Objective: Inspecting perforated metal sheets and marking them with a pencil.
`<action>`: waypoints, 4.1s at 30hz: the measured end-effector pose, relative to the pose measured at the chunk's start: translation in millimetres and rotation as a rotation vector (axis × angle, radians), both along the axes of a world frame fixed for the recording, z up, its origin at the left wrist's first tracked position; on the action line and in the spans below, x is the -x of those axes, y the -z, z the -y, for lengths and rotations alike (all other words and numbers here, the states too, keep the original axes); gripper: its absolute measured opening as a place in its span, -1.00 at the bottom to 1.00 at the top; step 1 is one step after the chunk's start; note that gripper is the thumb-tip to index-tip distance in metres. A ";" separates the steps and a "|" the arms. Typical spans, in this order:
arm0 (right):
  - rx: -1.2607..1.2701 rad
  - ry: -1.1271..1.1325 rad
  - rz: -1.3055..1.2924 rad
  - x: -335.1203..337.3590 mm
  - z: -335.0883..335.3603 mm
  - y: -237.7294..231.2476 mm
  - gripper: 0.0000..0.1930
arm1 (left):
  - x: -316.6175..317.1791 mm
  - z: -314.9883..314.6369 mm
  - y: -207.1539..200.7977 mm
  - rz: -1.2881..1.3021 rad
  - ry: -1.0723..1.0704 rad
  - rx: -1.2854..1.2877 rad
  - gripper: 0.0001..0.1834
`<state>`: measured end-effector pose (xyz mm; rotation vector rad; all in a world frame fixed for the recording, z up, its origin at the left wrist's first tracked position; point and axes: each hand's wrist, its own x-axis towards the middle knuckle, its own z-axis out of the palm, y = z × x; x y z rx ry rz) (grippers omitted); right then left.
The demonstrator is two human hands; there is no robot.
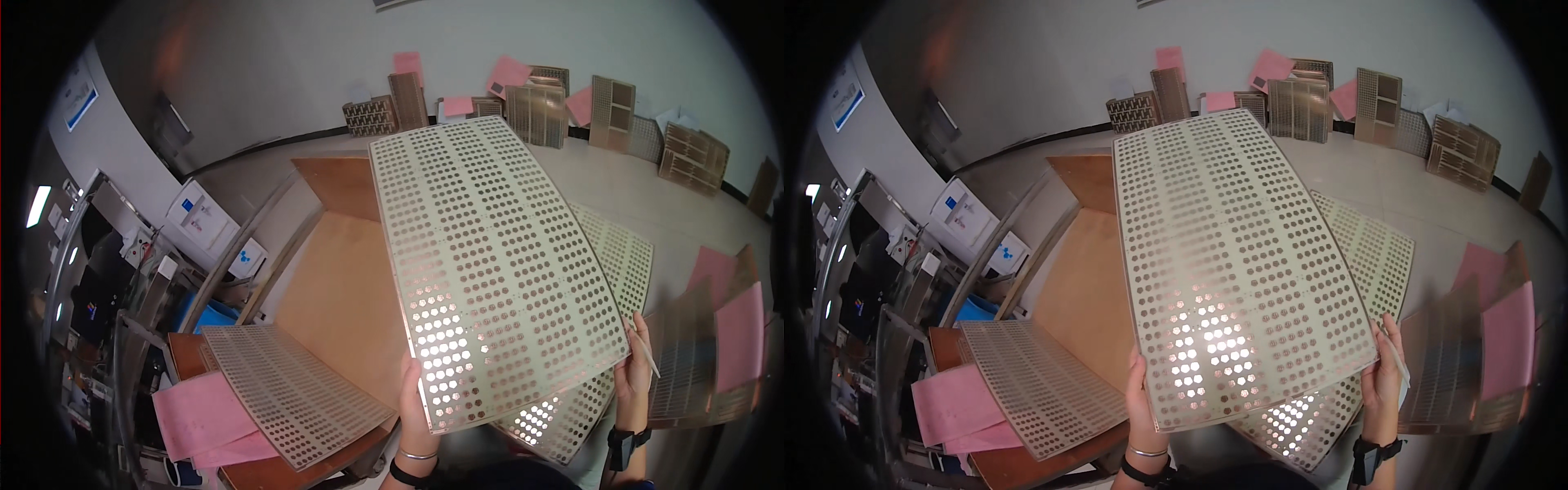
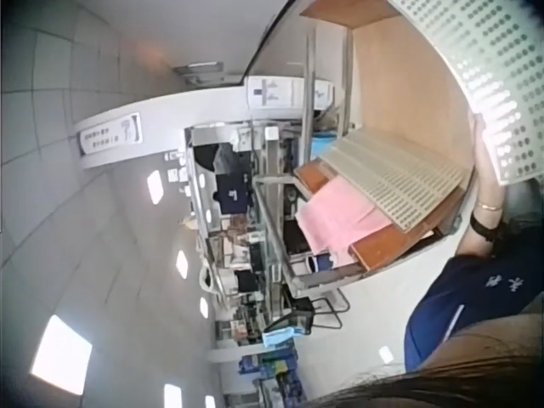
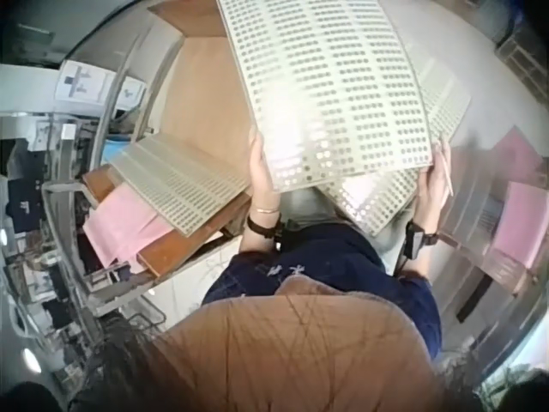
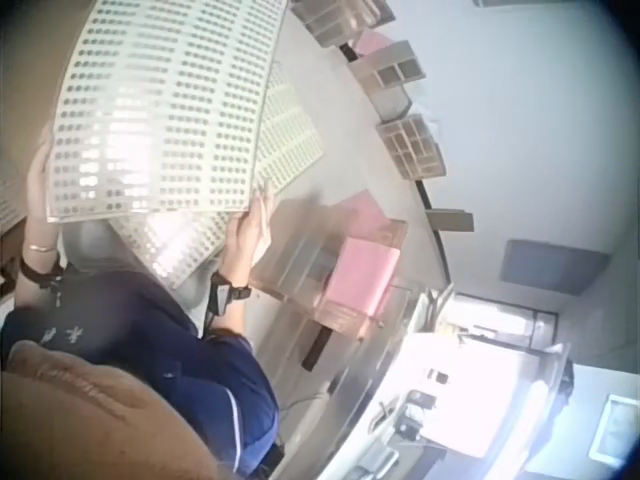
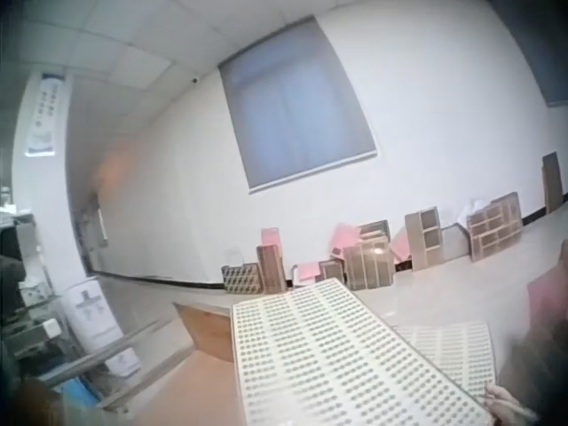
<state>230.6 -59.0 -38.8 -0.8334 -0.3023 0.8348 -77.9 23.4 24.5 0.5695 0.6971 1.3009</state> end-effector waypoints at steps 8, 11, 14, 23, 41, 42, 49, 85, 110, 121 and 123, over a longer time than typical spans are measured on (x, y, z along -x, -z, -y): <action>0.011 -0.001 -0.027 3.0 1.1 -0.9 -0.59 | 1.3 -1.5 2.0 0.007 -0.019 -0.006 -0.54; 0.004 -0.009 -0.038 3.6 1.0 -0.2 -0.60 | 2.8 -1.6 2.6 0.002 -0.011 0.017 -0.54; -0.003 -0.024 -0.032 0.3 1.6 4.7 -0.60 | 3.9 -2.7 4.7 -0.020 -0.018 0.034 -0.54; 0.010 -0.012 -0.037 -0.6 0.6 6.9 -0.60 | 1.2 -4.0 3.6 -0.027 -0.026 0.005 -0.50; 0.043 -0.025 -0.047 11.9 6.2 -15.2 -0.66 | 13.7 -11.1 19.3 -0.145 -0.113 -0.033 -0.56; 0.047 -0.012 -0.040 19.4 3.8 -19.6 -0.66 | 19.0 -12.4 19.7 -0.137 -0.100 -0.030 -0.56; 0.004 -0.122 0.004 22.3 12.9 -21.3 -0.67 | 28.6 -22.1 30.2 -0.221 -0.135 -0.092 -0.54; 0.141 -0.850 -0.141 106.5 -30.7 -23.3 -0.54 | 49.3 38.0 68.6 0.034 0.149 0.014 -0.58; -0.112 0.574 0.085 -115.6 106.9 -17.5 -0.69 | 54.4 -1.3 33.2 -0.350 -0.019 -0.059 -0.40; 0.503 0.192 0.801 -76.2 152.7 -82.0 -0.68 | 74.0 -16.7 18.9 -0.334 -0.012 0.075 -0.54; 0.522 0.186 0.828 -71.8 153.7 -86.1 -0.68 | 81.3 -20.8 28.0 -0.369 -0.017 0.036 -0.55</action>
